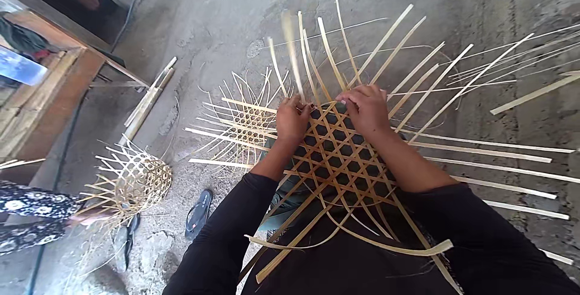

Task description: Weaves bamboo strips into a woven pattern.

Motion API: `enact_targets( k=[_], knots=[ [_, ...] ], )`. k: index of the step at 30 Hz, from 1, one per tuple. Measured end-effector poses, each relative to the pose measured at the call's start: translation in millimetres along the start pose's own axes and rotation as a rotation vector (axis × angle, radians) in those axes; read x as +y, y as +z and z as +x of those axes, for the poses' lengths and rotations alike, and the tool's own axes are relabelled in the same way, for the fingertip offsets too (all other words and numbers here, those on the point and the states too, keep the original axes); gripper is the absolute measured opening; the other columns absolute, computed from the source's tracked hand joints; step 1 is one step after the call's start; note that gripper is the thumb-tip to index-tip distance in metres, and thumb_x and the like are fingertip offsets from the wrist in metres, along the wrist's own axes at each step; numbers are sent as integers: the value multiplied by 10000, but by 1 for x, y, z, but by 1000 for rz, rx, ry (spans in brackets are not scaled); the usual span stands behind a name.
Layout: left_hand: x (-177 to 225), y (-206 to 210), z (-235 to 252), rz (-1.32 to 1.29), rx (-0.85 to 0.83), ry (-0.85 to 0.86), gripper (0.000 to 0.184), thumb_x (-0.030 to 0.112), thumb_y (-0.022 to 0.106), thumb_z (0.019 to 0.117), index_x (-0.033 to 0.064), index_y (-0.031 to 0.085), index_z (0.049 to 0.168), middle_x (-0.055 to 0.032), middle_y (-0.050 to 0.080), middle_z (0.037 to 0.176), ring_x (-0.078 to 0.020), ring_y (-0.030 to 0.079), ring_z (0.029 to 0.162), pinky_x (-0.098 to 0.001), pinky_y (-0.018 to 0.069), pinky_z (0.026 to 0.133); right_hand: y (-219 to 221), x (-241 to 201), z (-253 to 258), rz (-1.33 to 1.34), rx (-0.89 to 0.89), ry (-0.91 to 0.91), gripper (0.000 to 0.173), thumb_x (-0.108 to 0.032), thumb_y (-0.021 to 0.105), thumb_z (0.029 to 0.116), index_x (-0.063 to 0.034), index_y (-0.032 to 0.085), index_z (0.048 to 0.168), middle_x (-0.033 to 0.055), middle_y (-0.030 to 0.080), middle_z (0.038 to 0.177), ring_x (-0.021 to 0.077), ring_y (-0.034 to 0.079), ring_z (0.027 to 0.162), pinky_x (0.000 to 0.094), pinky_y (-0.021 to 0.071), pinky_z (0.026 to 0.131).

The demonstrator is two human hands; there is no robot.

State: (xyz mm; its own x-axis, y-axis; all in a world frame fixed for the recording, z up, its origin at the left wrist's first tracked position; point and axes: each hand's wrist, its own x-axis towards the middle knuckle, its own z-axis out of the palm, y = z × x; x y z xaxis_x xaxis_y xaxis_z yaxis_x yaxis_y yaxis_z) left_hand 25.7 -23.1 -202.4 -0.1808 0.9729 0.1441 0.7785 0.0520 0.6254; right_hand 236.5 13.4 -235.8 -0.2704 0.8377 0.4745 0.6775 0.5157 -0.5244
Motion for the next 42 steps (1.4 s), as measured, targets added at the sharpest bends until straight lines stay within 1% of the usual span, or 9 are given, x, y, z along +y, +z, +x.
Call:
enact_targets(
  k=[5, 10, 14, 25, 29, 32, 36, 40, 42],
  knots=[
    [4, -25, 12, -101, -220, -85, 693, 218, 528, 1079, -21, 153, 1610, -162, 718, 1054, -216, 757, 857, -408, 642, 836, -1, 0, -1, 3, -9, 8, 243, -196, 534, 1061, -197, 766, 1134, 64, 725, 1150, 309, 620, 1146, 551, 423, 984],
    [12, -43, -15, 70, 85, 172, 427, 173, 621, 1012, 58, 544, 1416, -94, 702, 983, -182, 690, 758, -365, 603, 705, 2, 0, -1, 9, 15, 0, 246, -189, 531, 1058, -206, 764, 1134, 63, 726, 1145, 306, 625, 1139, 551, 432, 976],
    [-9, -24, -47, 269, 46, 316, 324, 316, 684, 979, 91, 721, 1210, -164, 682, 1127, -352, 644, 1055, -539, 522, 907, 1, 0, -3, -2, 22, -22, 251, -181, 531, 1051, -205, 765, 1140, 72, 725, 1151, 320, 622, 1157, 563, 427, 996],
    [-35, 11, -56, 332, 245, 419, 342, 372, 662, 975, 210, 718, 1271, -134, 638, 1127, -339, 591, 1034, -504, 464, 834, 1, 0, -6, -25, 53, 14, 251, -152, 538, 1044, -194, 777, 1109, 102, 724, 1088, 337, 619, 1128, 541, 429, 976],
    [3, -19, -39, 384, -1, 326, 387, 315, 753, 896, 208, 717, 1266, -188, 610, 1280, -420, 575, 1130, -595, 463, 842, -7, -4, 1, -15, 10, 21, 244, -152, 557, 1036, -197, 790, 1090, 96, 725, 1080, 334, 624, 1099, 542, 435, 961],
    [48, -39, -4, 358, -343, 342, 591, 192, 743, 926, 126, 540, 1476, -193, 522, 1469, -411, 611, 1208, -601, 529, 945, -27, -21, 18, -15, -51, -12, 221, -157, 580, 1021, -157, 774, 1128, 98, 738, 1127, 349, 626, 1145, 582, 427, 987],
    [58, -29, 33, 327, -532, 451, 320, 153, 533, 1056, 48, 609, 1349, -214, 679, 1220, -383, 664, 1142, -580, 506, 1005, -52, -36, 38, -80, -136, -26, 373, -126, 659, 969, -124, 612, 1339, 67, 759, 1052, 349, 653, 1135, 605, 406, 1043],
    [60, -28, 35, 377, -530, 525, 304, 109, 437, 1085, 90, 610, 1335, -223, 706, 1118, -425, 689, 1060, -608, 528, 926, -72, -44, 14, -159, -123, -186, 274, -149, 602, 1013, -80, 669, 1269, 156, 692, 1239, 390, 599, 1252, 602, 411, 1099],
    [57, -28, 32, 381, -501, 545, 354, 74, 425, 1077, 122, 589, 1387, -227, 699, 1145, -434, 692, 1053, -616, 540, 899, -81, -60, -16, -127, -197, -100, 221, -203, 569, 1036, -92, 708, 1167, 129, 721, 1103, 333, 678, 1067, 555, 530, 935]
  ],
)
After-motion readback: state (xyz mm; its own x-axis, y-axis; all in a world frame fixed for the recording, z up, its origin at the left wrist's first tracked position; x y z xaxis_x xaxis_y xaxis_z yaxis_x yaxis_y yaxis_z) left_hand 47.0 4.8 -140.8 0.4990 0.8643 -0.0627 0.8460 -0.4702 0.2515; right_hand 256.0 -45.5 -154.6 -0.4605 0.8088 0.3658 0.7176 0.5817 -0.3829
